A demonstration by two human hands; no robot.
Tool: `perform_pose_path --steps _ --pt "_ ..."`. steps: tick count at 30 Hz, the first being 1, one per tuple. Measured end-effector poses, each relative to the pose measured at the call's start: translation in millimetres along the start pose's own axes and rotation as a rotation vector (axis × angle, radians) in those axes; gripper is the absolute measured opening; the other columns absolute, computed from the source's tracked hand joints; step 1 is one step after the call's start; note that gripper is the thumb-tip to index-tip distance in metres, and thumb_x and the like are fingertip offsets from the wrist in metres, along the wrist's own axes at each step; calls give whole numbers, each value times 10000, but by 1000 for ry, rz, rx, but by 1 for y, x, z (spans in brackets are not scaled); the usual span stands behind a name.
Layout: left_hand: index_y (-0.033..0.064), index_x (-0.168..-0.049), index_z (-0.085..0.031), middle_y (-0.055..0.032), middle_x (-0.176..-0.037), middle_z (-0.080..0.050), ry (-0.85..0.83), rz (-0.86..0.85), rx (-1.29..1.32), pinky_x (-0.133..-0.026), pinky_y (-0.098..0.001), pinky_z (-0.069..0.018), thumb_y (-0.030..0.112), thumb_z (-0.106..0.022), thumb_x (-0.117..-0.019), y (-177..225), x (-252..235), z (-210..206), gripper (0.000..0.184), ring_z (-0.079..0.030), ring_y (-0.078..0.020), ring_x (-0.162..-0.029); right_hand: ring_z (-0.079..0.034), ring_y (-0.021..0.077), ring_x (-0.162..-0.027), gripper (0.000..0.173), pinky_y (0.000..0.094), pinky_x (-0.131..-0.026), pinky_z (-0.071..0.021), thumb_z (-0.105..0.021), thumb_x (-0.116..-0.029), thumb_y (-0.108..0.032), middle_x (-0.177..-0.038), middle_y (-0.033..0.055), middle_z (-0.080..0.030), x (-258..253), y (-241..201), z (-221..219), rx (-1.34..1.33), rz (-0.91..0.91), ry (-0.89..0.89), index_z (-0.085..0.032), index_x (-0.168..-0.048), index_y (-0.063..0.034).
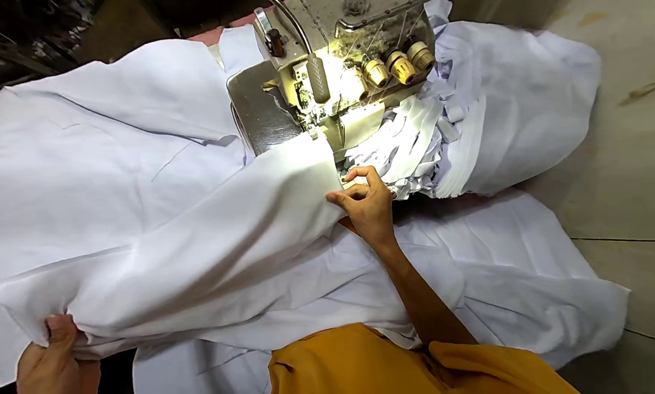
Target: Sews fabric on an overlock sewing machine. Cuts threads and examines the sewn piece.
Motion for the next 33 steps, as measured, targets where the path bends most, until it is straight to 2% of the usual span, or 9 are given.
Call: perform_pose_path --steps 10,17,19,21,23,25,27,29,33 --pt "155 -1214 -561 142 -1031 -712 -70 14 10 -928 -222 -566 241 -435 -1093 8 6 0 194 -686 13 -987 -679 61 -668 185 238 -620 -594 -859 -841 -214 -789 -6 -719 6 5 -1 -11 57 19 -728 -891 -93" --pt "144 -1375 -525 49 -1203 -700 -81 -31 117 -1037 -346 -533 316 -447 -1101 -5 -13 42 332 -668 -87 -1134 -614 101 -597 324 306 -554 -512 -910 -783 -231 -708 10 -680 0 2 0 63 -50 -12 -617 -772 -91" --pt "154 -1378 -510 47 -1209 -692 -82 -13 92 -1029 -357 -539 328 -461 -1096 -5 -18 41 335 -669 -95 -1132 -581 108 -558 332 294 -522 -492 -912 -777 -208 -679 13 -648 -1 3 -3 30 -38 -26 -619 -883 -92" --pt "147 -1355 -514 57 -1167 -701 -53 28 61 -997 -346 -558 302 -478 -1091 -2 -19 31 308 -682 -85 -1089 -573 110 -529 443 291 -510 -494 -909 -775 -199 -650 3 -640 -3 4 -3 12 -26 -51 -644 -1120 -116" --pt "142 -1293 -546 84 -1097 -708 -42 86 13 -958 -301 -571 299 -473 -1093 3 -16 20 264 -688 -45 -1033 -563 102 -528 453 287 -514 -493 -900 -789 -209 -657 -3 -642 -4 4 -2 11 -35 -64 -701 -1187 -126" --pt "187 -1228 -572 143 -1058 -713 -134 134 -51 -937 -248 -568 424 -498 -1065 11 -7 4 296 -681 5 -1015 -587 74 -562 251 274 -540 -507 -874 -827 -248 -708 -13 -692 -3 5 -1 28 -36 -73 -788 -1024 -118" --pt "191 -1175 -553 199 -965 -686 -204 139 -174 -848 -195 -573 559 -651 -937 20 4 -12 449 -676 46 -921 -609 61 -639 182 271 -600 -522 -836 -864 -300 -785 -20 -709 -1 6 1 58 -8 -90 -784 -874 -125" --pt "140 -1143 -575 192 -913 -689 -177 121 -261 -805 -191 -591 490 -776 -856 28 11 -22 496 -684 50 -858 -579 69 -680 213 261 -630 -482 -815 -873 -339 -791 -17 -674 3 8 3 57 12 -79 -777 -883 -130" --pt "38 -1331 -469 142 -1106 -639 -83 -49 -138 -940 -201 -545 186 -596 -984 23 13 -31 398 -642 44 -1013 -650 40 -785 191 176 -679 -556 -776 -909 -269 -884 16 -686 14 2 10 -33 101 -44 -762 -936 -81"
Point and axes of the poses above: each hand's wrist, its own x-axis away from the middle knuckle, its own z-axis out of the back of the hand, y = z × x, the point moved 4 cm from there along -x, towards the middle knuckle
